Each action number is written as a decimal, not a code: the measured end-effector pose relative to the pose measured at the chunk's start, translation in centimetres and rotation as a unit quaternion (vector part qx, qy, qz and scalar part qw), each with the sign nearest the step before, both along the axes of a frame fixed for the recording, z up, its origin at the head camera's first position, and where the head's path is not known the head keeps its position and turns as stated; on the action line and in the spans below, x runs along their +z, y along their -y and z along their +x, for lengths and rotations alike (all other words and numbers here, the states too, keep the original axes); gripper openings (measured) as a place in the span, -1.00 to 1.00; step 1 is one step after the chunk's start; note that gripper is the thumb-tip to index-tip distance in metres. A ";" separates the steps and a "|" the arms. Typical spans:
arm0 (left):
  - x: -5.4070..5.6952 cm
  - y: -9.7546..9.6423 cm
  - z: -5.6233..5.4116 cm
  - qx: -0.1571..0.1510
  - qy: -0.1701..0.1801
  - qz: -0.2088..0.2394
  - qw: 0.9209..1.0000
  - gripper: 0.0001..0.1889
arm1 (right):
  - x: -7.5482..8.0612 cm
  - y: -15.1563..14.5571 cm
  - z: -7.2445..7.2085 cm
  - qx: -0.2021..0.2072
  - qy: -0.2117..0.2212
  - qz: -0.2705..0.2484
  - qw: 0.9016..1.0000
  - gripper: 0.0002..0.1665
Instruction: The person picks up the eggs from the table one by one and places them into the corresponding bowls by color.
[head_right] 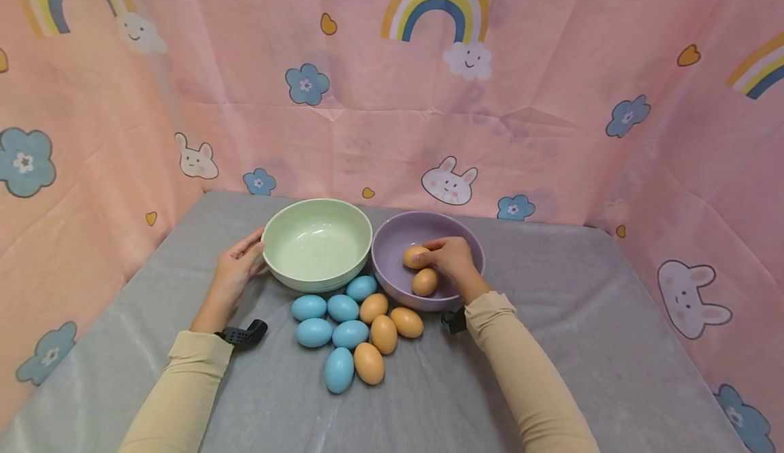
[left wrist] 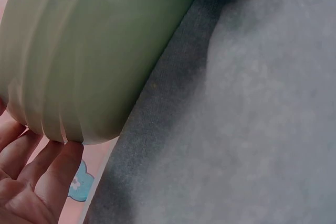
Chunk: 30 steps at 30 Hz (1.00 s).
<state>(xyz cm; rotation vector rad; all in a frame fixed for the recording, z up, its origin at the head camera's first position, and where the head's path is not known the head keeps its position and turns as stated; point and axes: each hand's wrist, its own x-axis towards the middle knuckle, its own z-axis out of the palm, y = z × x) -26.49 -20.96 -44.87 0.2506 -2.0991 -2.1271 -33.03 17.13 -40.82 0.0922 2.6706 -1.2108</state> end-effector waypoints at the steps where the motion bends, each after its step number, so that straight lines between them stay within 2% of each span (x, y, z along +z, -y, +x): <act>1: 0.0 0.0 0.0 0.000 0.001 -0.001 1.000 -0.47 | 0.0 0.0 0.0 0.002 -0.001 0.003 1.000 -0.37; 13: 0.1 0.1 0.1 0.008 0.007 0.002 1.000 -0.49 | -0.1 0.2 -0.4 0.016 0.003 0.028 0.999 -0.38; 23: 0.3 0.1 0.1 0.011 0.012 0.005 1.000 -0.49 | -0.1 0.2 -0.3 0.019 0.013 0.014 1.000 -0.34; 30: 0.2 0.0 -0.1 0.003 0.006 0.009 1.000 -0.50 | 0.1 -0.3 0.3 0.018 0.007 -0.023 1.000 -0.35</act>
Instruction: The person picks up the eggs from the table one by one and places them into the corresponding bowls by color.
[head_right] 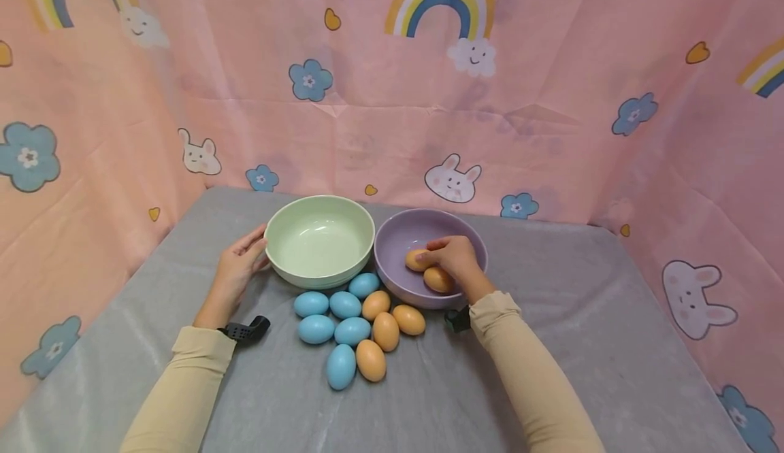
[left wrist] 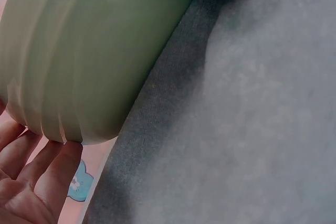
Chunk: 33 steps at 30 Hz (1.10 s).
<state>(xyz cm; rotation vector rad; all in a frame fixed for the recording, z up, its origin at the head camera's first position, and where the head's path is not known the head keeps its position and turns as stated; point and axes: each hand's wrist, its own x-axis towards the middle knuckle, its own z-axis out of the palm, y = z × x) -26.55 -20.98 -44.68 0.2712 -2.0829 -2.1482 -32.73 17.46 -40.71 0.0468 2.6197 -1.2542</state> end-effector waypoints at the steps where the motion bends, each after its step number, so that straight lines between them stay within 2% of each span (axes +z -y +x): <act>1: 0.0 0.0 0.0 0.000 -0.001 0.000 1.000 -0.50 | 0.2 -0.1 0.2 -0.004 -0.005 -0.003 1.000 -0.36; 7: 0.0 0.0 -0.1 0.001 0.001 -0.003 1.000 -0.50 | 1.7 0.0 2.3 -0.011 -0.031 -0.036 0.999 -0.42; 13: 0.0 0.0 -0.1 0.002 0.006 -0.006 1.000 -0.50 | 3.1 0.1 5.8 0.023 -0.035 -0.072 0.997 -0.37; 17: 0.0 0.0 -0.1 0.003 0.007 -0.007 1.000 -0.50 | 3.5 0.1 7.9 0.029 -0.034 -0.086 0.995 -0.35; 24: 0.0 -0.1 0.0 0.002 0.005 -0.005 1.000 -0.50 | 3.3 0.2 10.7 0.039 -0.038 -0.116 0.992 -0.40; 33: 0.0 -0.1 0.0 0.002 0.009 -0.004 1.000 -0.49 | 2.0 0.7 13.5 0.072 -0.010 -0.171 0.983 -0.46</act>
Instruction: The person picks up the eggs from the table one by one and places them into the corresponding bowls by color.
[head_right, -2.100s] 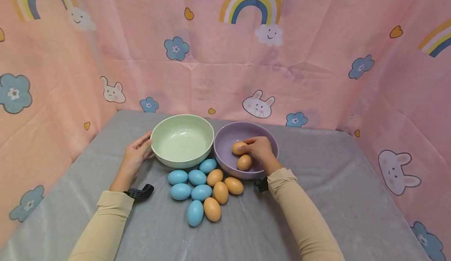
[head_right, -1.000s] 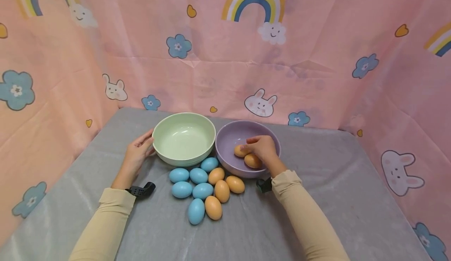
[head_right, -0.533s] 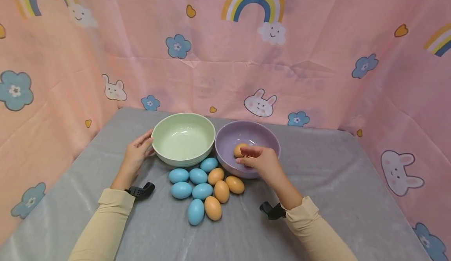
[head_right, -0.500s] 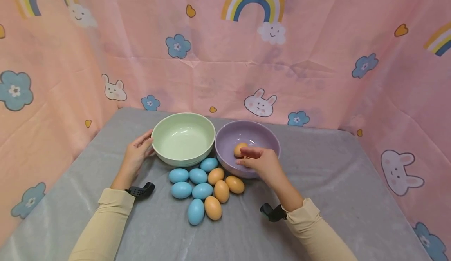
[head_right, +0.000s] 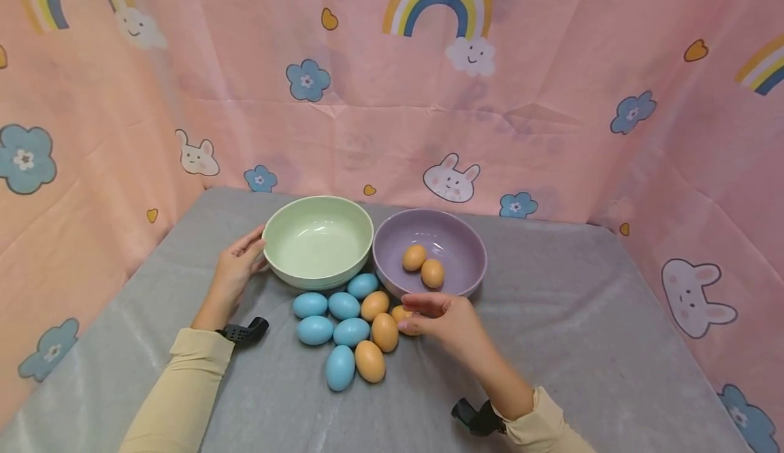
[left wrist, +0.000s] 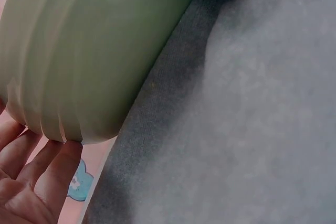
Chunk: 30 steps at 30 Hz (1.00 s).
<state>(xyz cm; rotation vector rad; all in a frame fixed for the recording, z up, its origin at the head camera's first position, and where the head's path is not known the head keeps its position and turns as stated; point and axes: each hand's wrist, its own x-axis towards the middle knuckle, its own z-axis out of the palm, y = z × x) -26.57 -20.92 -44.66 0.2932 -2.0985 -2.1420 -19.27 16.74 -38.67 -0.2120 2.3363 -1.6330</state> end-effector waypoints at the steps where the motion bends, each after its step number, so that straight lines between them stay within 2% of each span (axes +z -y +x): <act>1: 0.0 0.0 0.0 0.000 0.000 -0.001 1.000 -0.49 | -0.2 0.1 0.3 0.005 0.000 -0.004 1.000 -0.46; 8: 0.0 0.0 0.1 -0.005 -0.001 -0.001 1.000 -0.49 | -1.3 0.3 1.8 0.016 0.008 -0.010 1.000 -0.45; 14: -0.1 0.0 0.0 -0.001 0.000 -0.002 1.000 -0.49 | -2.2 0.3 2.8 0.046 0.018 -0.027 0.998 -0.42; 23: 0.0 0.2 0.0 0.001 -0.001 -0.003 1.000 -0.48 | -3.3 0.6 3.5 0.047 0.022 -0.029 0.998 -0.44; 30: -0.2 0.1 -0.1 -0.005 -0.002 -0.001 1.000 -0.48 | -4.0 0.7 4.0 0.054 0.056 -0.013 0.997 -0.45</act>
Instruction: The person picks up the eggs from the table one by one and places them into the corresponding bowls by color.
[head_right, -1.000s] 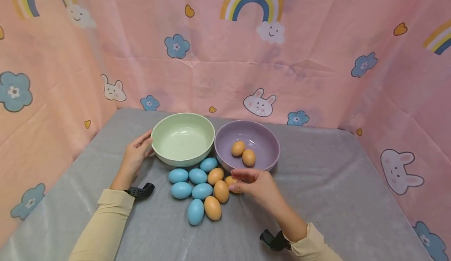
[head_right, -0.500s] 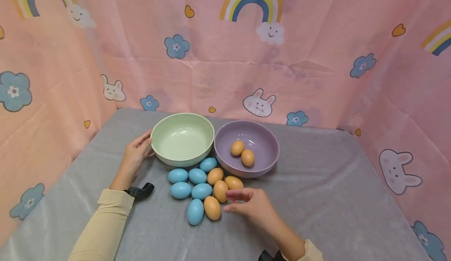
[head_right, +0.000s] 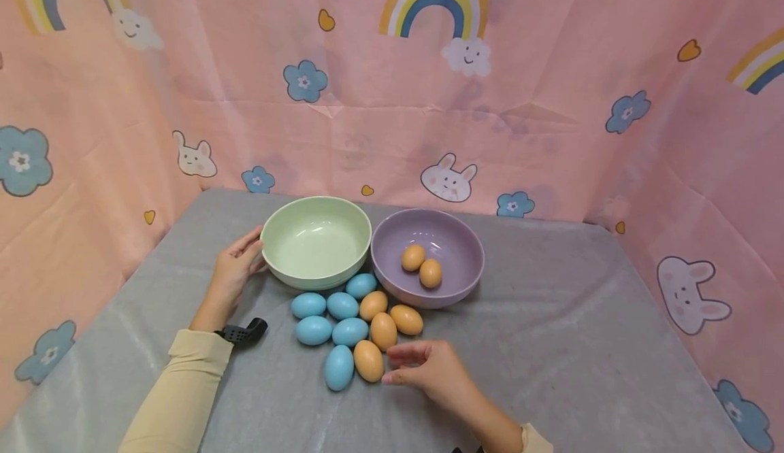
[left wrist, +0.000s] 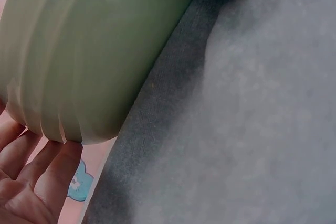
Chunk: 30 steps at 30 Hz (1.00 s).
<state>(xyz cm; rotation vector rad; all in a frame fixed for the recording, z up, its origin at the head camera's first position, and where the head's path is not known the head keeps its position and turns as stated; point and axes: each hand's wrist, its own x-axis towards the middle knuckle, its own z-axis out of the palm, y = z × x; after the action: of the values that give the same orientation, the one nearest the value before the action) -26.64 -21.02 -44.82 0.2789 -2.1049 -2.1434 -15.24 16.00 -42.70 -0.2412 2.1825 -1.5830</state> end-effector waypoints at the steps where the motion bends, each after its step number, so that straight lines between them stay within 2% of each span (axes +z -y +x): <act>1: 0.0 0.0 0.0 0.000 0.000 0.000 1.000 -0.48 | -0.1 0.0 0.0 0.000 0.004 0.003 1.000 -0.45; 10: -0.1 0.0 0.1 0.002 -0.001 -0.003 1.000 -0.49 | -0.6 0.5 0.2 -0.005 0.026 0.017 1.000 -0.47; 19: 0.1 -0.1 0.1 0.000 -0.004 0.001 1.000 -0.49 | -1.1 1.0 0.1 -0.003 0.035 -0.009 0.999 -0.43; 22: 0.1 -0.1 0.1 0.000 -0.003 -0.002 1.000 -0.49 | -1.2 1.2 0.1 -0.006 0.035 -0.010 0.999 -0.41; 30: 0.1 -0.1 0.0 0.005 0.000 0.001 1.000 -0.50 | -1.3 1.7 0.1 -0.022 0.000 0.014 1.000 -0.42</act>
<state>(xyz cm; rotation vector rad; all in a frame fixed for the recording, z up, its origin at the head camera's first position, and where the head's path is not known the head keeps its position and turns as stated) -26.60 -20.88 -44.76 0.2889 -2.0977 -2.1396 -15.13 14.30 -43.96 -0.1863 2.2213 -1.5746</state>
